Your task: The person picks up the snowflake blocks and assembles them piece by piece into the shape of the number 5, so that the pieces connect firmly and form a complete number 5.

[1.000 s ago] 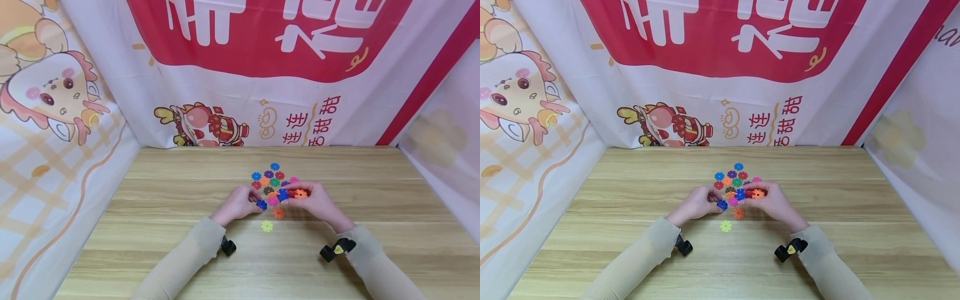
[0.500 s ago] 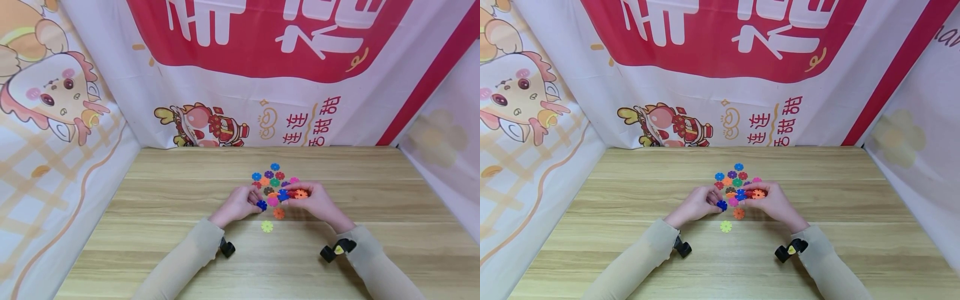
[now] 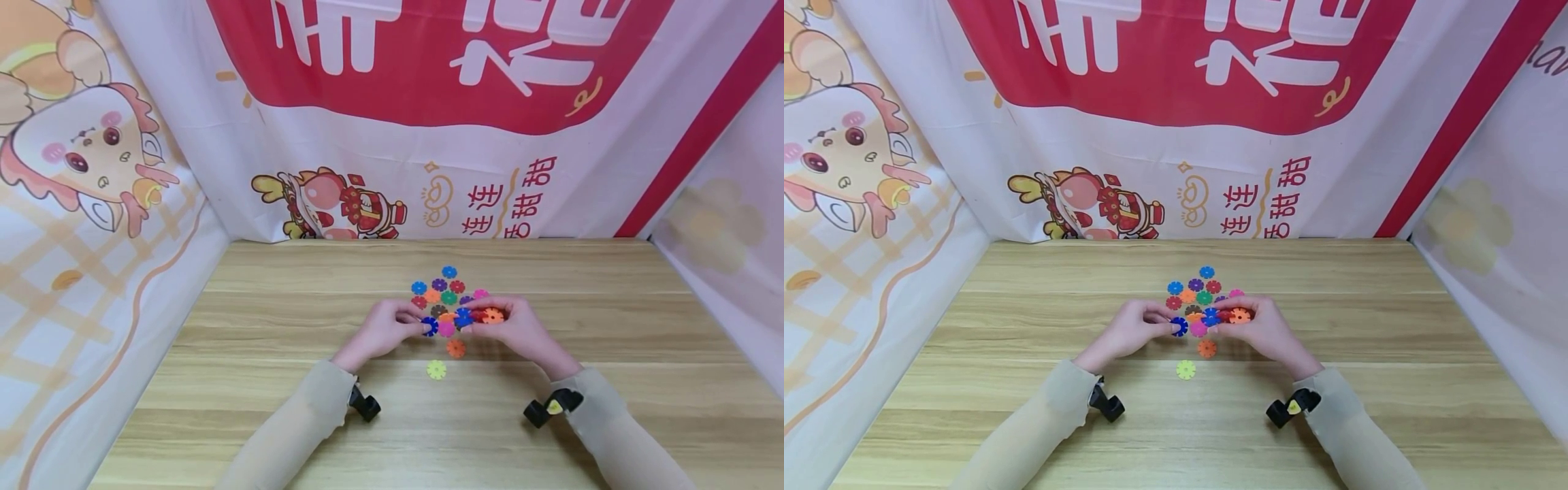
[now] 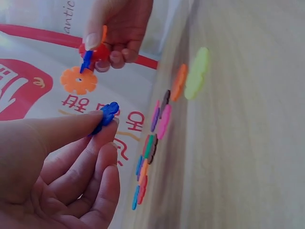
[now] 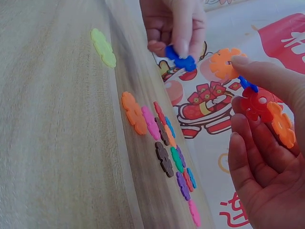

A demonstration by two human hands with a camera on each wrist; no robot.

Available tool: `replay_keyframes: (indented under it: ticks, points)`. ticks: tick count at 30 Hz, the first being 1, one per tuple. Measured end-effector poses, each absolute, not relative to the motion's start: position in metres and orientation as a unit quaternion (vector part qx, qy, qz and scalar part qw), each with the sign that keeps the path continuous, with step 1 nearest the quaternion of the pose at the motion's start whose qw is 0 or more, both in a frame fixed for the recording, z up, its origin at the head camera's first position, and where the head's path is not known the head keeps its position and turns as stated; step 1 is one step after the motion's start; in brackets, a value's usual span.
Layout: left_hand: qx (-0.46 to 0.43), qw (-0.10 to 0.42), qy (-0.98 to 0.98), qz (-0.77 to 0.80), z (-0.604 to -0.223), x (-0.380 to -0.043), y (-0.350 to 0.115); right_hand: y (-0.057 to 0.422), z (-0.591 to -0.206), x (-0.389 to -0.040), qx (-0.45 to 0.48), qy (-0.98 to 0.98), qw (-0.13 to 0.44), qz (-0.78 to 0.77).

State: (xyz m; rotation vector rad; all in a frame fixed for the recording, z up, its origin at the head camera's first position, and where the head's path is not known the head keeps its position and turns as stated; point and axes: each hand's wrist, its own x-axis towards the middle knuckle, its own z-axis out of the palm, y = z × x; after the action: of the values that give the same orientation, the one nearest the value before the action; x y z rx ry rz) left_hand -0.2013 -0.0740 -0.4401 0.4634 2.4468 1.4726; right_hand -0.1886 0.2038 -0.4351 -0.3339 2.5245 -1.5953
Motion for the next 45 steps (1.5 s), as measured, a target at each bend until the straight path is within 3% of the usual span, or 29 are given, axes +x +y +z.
replay_keyframes:
  ticks: [14,45]
  points:
    - [0.146,0.120,0.808,0.558,-0.421,-0.193,-0.076,0.206,-0.434,-0.190,-0.102,0.838,0.071,-0.532]
    - [0.132,0.132,0.781,0.596,-0.420,-0.193,-0.073,0.197,-0.437,-0.188,-0.152,0.813,0.058,-0.560]
